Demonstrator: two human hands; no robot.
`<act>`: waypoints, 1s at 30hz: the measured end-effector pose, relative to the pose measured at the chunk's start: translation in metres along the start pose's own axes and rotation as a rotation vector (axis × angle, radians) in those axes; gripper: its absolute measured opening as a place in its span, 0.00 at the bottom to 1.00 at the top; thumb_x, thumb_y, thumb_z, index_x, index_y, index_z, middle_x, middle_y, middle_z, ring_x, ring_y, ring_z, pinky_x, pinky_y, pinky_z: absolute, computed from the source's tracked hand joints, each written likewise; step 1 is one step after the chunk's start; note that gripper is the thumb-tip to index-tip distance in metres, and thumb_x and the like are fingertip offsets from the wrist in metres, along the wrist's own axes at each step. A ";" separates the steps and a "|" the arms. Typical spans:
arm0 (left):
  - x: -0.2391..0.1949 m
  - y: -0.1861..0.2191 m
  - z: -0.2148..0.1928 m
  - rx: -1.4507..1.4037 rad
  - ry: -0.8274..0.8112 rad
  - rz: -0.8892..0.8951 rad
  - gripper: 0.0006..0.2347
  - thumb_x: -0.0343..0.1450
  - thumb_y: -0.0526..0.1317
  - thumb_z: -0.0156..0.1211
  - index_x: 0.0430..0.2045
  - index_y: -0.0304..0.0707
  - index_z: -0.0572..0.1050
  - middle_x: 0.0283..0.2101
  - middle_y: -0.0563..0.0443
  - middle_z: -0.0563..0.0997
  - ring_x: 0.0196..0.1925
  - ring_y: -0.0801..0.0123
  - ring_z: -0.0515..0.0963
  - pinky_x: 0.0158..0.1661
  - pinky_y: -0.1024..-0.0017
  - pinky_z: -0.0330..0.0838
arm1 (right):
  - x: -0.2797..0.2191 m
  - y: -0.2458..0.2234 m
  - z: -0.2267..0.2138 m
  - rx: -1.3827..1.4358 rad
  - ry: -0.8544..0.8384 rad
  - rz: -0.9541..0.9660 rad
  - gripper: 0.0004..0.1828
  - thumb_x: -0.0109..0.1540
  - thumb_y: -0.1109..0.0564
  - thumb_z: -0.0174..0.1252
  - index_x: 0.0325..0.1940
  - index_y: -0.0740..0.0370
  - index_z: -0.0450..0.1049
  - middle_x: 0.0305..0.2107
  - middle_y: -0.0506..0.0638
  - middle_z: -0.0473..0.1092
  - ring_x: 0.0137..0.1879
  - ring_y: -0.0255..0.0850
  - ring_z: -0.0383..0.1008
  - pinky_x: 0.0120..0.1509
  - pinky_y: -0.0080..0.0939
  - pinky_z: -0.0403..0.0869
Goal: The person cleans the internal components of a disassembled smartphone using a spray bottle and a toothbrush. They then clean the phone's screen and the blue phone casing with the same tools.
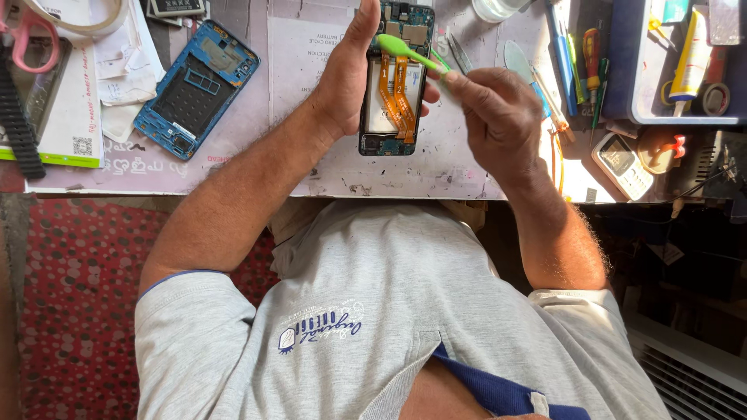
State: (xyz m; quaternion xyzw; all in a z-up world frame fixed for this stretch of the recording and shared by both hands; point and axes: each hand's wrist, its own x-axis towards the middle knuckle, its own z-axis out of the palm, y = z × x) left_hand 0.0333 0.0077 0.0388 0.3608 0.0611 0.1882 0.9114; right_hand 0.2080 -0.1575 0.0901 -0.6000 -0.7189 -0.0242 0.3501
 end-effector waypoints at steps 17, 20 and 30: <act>0.001 0.001 -0.011 -0.071 0.038 -0.011 0.39 0.68 0.72 0.50 0.53 0.29 0.71 0.46 0.31 0.81 0.46 0.52 0.87 0.47 0.53 0.86 | 0.016 -0.004 -0.006 0.016 -0.037 0.072 0.15 0.69 0.68 0.62 0.58 0.57 0.75 0.39 0.54 0.76 0.44 0.43 0.80 0.42 0.41 0.79; 0.001 0.004 -0.008 -0.049 0.030 -0.011 0.38 0.70 0.71 0.50 0.54 0.28 0.71 0.46 0.32 0.81 0.45 0.51 0.86 0.46 0.53 0.87 | 0.019 -0.002 0.000 0.029 -0.036 0.023 0.15 0.68 0.69 0.62 0.56 0.57 0.75 0.38 0.54 0.76 0.42 0.43 0.80 0.40 0.42 0.77; -0.002 0.003 -0.011 -0.031 -0.091 0.075 0.39 0.72 0.72 0.45 0.57 0.28 0.72 0.50 0.35 0.82 0.47 0.55 0.87 0.47 0.57 0.87 | 0.008 0.004 0.001 0.035 -0.034 0.046 0.15 0.72 0.71 0.63 0.60 0.58 0.76 0.41 0.54 0.75 0.44 0.44 0.79 0.41 0.41 0.77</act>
